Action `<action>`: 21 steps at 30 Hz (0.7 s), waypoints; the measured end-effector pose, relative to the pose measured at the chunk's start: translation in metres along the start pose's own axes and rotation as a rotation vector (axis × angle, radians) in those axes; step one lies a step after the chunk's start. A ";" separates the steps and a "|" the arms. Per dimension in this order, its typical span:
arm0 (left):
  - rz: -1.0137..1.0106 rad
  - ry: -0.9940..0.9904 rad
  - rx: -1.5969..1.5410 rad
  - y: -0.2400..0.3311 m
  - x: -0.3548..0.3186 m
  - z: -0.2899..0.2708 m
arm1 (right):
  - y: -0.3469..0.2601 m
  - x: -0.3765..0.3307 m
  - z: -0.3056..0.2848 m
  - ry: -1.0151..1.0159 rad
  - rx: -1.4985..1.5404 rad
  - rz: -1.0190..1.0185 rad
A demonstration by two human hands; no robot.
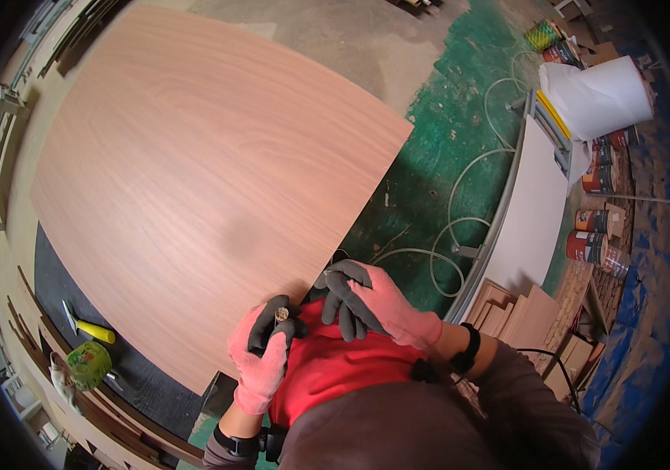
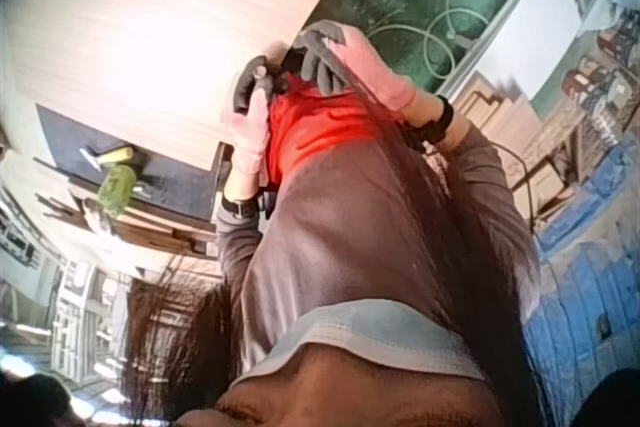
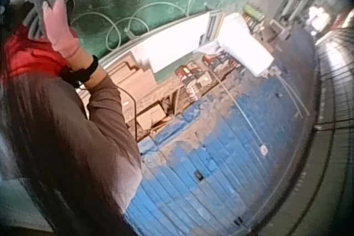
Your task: Cleaning and inspecting wood furniture panels with a rag and solution in a workshop.
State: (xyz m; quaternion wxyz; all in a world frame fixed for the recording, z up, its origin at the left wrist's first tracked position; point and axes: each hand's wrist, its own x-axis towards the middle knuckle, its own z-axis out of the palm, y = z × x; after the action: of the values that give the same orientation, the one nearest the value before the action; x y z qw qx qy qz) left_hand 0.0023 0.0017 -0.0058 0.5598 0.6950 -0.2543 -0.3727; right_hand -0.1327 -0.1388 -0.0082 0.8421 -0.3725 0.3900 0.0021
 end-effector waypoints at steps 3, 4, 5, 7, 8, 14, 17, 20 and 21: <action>-0.037 -0.017 -0.037 0.004 0.001 0.000 | -0.004 0.001 -0.001 0.031 0.017 0.021; -0.003 -0.022 0.007 0.001 0.001 -0.002 | -0.005 0.002 -0.001 0.027 0.021 0.021; 0.031 -0.027 0.051 -0.002 0.001 -0.002 | -0.006 0.002 -0.001 0.024 0.025 0.021; -0.024 -0.016 -0.019 -0.009 -0.002 -0.002 | -0.012 0.002 0.002 0.035 0.033 0.053; -0.078 -0.007 -0.088 -0.011 -0.003 -0.002 | -0.015 0.001 0.003 0.049 0.043 0.085; -0.060 -0.016 -0.139 -0.009 -0.003 -0.001 | -0.031 0.001 0.007 0.063 -0.069 0.170; 0.034 -0.035 -0.032 -0.002 0.001 -0.001 | -0.034 0.002 0.006 0.040 -0.132 0.184; -0.081 -0.019 -0.173 -0.011 -0.003 -0.001 | -0.032 -0.001 0.007 0.048 -0.106 0.199; -0.080 -0.019 -0.175 -0.012 -0.003 -0.002 | -0.032 -0.002 0.006 0.050 -0.108 0.198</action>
State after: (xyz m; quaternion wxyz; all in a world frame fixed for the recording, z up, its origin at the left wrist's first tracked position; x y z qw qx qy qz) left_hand 0.0012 0.0080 -0.0165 0.6007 0.6494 -0.1982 -0.4221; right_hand -0.1205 -0.1572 0.0156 0.8065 -0.3768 0.4451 0.0972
